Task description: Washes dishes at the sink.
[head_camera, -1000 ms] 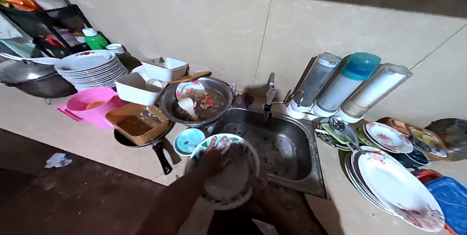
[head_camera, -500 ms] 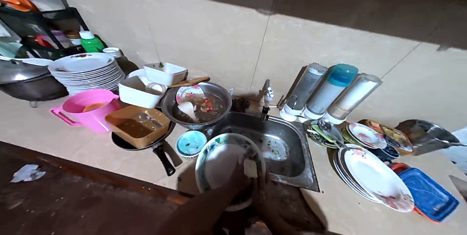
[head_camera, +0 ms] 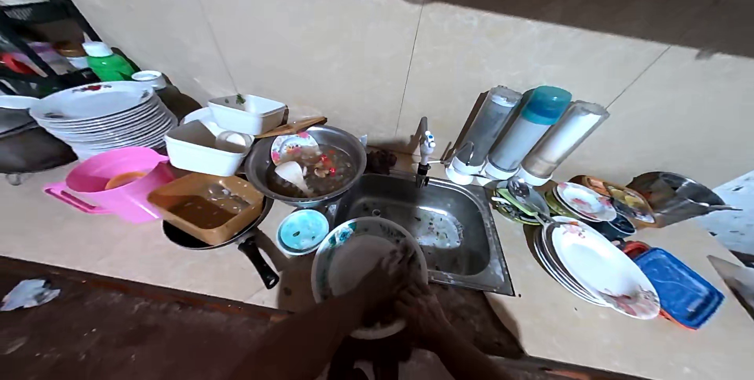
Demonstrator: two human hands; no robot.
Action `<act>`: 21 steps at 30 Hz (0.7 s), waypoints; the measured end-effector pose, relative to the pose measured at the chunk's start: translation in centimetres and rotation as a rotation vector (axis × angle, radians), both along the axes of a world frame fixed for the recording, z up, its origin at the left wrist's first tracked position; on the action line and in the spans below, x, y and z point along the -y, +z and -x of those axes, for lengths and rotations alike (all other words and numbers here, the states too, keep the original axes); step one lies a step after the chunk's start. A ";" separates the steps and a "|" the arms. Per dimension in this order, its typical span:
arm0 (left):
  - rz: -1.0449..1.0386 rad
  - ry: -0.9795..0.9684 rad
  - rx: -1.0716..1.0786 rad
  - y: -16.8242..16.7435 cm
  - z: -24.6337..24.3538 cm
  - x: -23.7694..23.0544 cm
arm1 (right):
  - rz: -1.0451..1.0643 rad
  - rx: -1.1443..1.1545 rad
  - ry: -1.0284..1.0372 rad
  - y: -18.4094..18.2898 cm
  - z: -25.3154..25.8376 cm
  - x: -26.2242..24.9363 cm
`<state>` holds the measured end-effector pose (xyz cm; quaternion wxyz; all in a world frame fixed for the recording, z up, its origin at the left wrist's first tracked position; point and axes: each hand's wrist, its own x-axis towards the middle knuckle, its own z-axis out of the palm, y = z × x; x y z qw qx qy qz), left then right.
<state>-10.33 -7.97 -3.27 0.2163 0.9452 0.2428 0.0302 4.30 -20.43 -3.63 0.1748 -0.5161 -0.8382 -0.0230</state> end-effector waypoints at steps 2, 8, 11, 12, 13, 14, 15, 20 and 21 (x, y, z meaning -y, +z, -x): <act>-0.262 -0.059 -0.093 -0.7 2.0 -3.0 | -0.086 0.037 0.013 -0.8 -0.2 -0.2; -0.162 -0.104 -0.652 7.3 8.9 -3.9 | 0.050 0.023 0.028 0.3 0.1 -0.8; 0.113 -0.135 -0.609 8.2 8.2 1.7 | 0.144 0.047 0.049 0.8 0.6 -1.1; 0.193 -0.138 -0.571 8.1 7.6 2.7 | 0.157 0.047 0.044 0.9 0.9 -1.3; 0.225 -0.130 -0.527 8.0 7.0 2.9 | 0.184 0.031 0.030 1.2 1.2 -1.6; 0.198 -0.112 -0.498 8.4 6.4 2.5 | 0.282 -0.005 0.004 2.3 1.3 -2.1; 0.150 -0.085 -0.442 9.5 5.8 1.8 | 0.345 -0.067 -0.037 3.4 1.3 -2.7; -0.253 0.045 0.329 13.9 5.0 -2.6 | 0.339 -0.541 -0.342 9.8 0.5 -4.6; -0.354 0.064 0.492 14.0 4.3 -2.5 | 0.314 -0.660 -0.415 10.8 0.4 -4.8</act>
